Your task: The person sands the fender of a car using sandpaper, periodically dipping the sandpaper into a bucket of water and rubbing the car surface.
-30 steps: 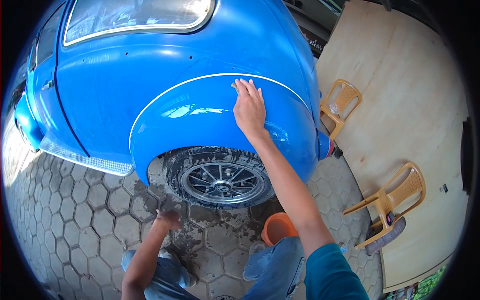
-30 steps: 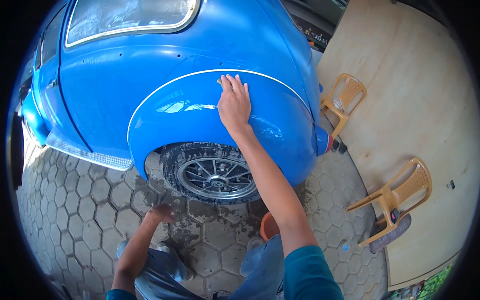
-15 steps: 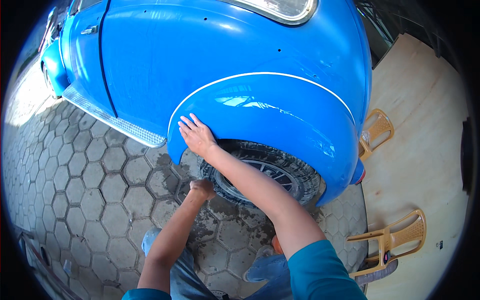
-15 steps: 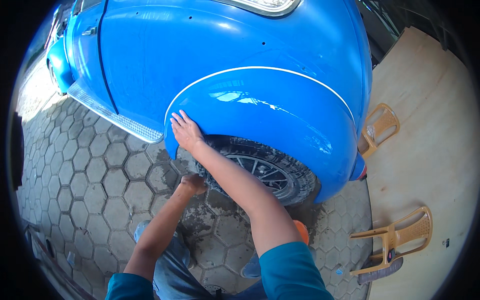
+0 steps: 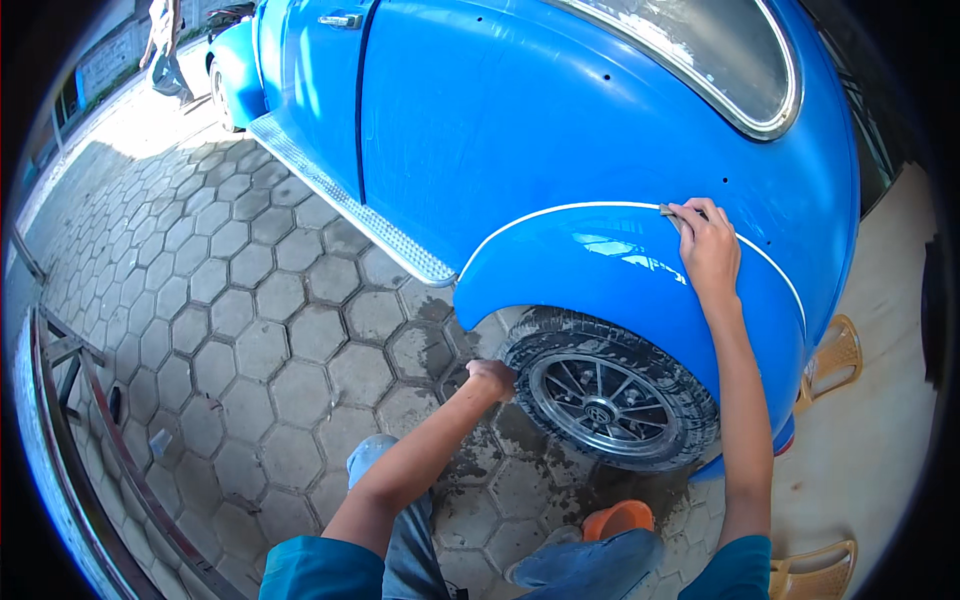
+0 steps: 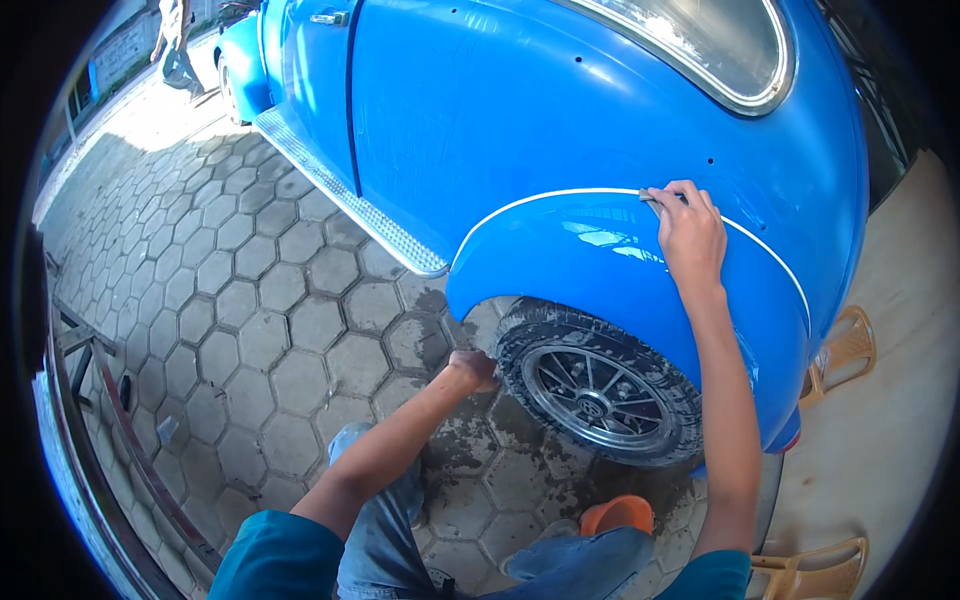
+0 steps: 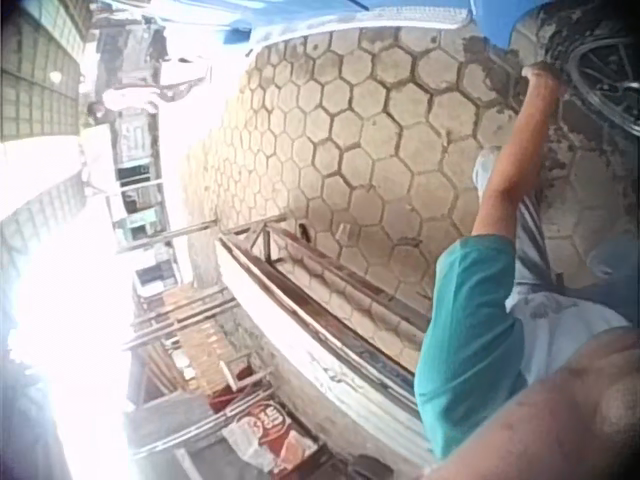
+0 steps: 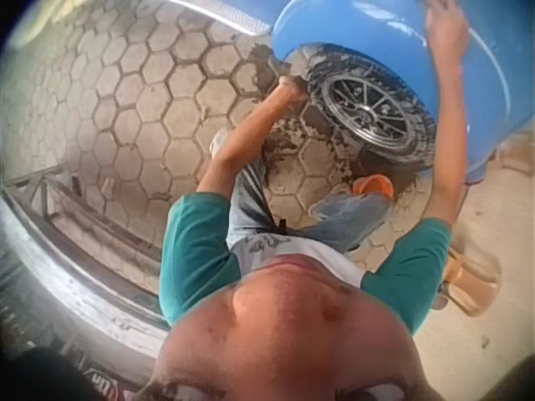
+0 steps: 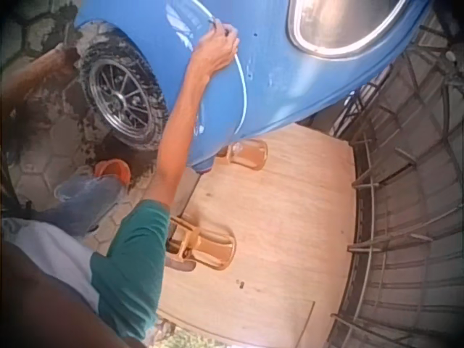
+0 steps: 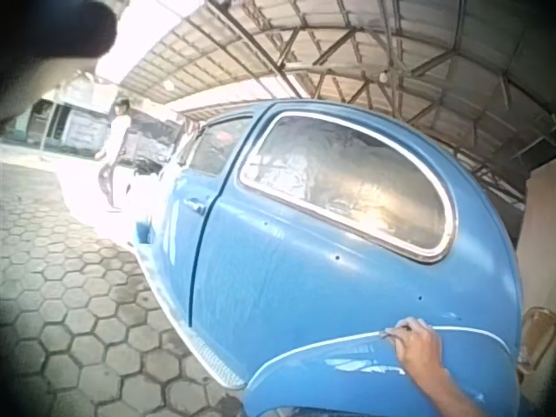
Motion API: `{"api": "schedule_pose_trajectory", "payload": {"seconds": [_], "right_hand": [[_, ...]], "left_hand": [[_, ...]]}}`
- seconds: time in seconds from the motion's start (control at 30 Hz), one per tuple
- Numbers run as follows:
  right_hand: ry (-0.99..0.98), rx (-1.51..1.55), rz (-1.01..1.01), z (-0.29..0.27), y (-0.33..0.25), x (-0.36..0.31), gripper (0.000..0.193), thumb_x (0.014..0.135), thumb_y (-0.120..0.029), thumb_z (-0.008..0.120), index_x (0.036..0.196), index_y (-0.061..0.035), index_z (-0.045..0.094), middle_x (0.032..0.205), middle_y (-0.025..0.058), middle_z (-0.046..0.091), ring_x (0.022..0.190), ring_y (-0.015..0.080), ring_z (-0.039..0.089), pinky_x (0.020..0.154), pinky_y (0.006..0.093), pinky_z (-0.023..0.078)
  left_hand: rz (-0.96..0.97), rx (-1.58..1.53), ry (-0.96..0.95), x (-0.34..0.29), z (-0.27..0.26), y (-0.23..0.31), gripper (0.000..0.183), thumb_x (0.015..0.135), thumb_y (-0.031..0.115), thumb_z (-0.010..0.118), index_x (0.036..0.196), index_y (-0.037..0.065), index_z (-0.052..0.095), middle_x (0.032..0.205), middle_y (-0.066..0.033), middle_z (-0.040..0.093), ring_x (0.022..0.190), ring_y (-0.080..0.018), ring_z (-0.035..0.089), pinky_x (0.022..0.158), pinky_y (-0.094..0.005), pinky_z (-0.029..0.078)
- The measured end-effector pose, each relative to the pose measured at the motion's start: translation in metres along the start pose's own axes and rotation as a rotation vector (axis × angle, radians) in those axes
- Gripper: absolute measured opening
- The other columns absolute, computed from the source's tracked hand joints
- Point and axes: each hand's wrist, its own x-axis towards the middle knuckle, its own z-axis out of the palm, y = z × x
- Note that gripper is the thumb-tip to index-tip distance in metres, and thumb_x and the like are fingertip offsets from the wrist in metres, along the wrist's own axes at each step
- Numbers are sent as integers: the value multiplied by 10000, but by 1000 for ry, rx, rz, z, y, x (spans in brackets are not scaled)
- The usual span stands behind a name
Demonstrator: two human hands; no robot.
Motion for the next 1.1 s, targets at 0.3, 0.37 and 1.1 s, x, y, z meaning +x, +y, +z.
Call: {"api": "schedule_pose_trajectory", "payload": {"seconds": [0.3,0.37,1.1], "right_hand": [[29,-3,-271,149,-136,9,105,771,-138,576,752,-98,671,899,47,585,929,223,534,756,351,424],[-178,-44,-356,171,-157,0,147,794,-143,580,736,-97,707,947,32,604,959,228,523,803,357,396],[534,-40,1500,-70,209,-293,257,869,-308,661,1029,-122,736,984,129,710,904,205,659,830,312,485]], "left_hand": [[-10,13,70,7,3,-4,479,857,441,527,1236,157,601,1246,-113,609,1145,-290,588,948,-441,479],[42,17,82,12,2,3,485,853,449,534,1237,160,599,1240,-120,610,1145,-298,585,952,-442,474],[314,13,122,74,-1,42,508,838,462,563,1222,132,608,1169,-146,640,1099,-324,599,920,-424,483]]}}
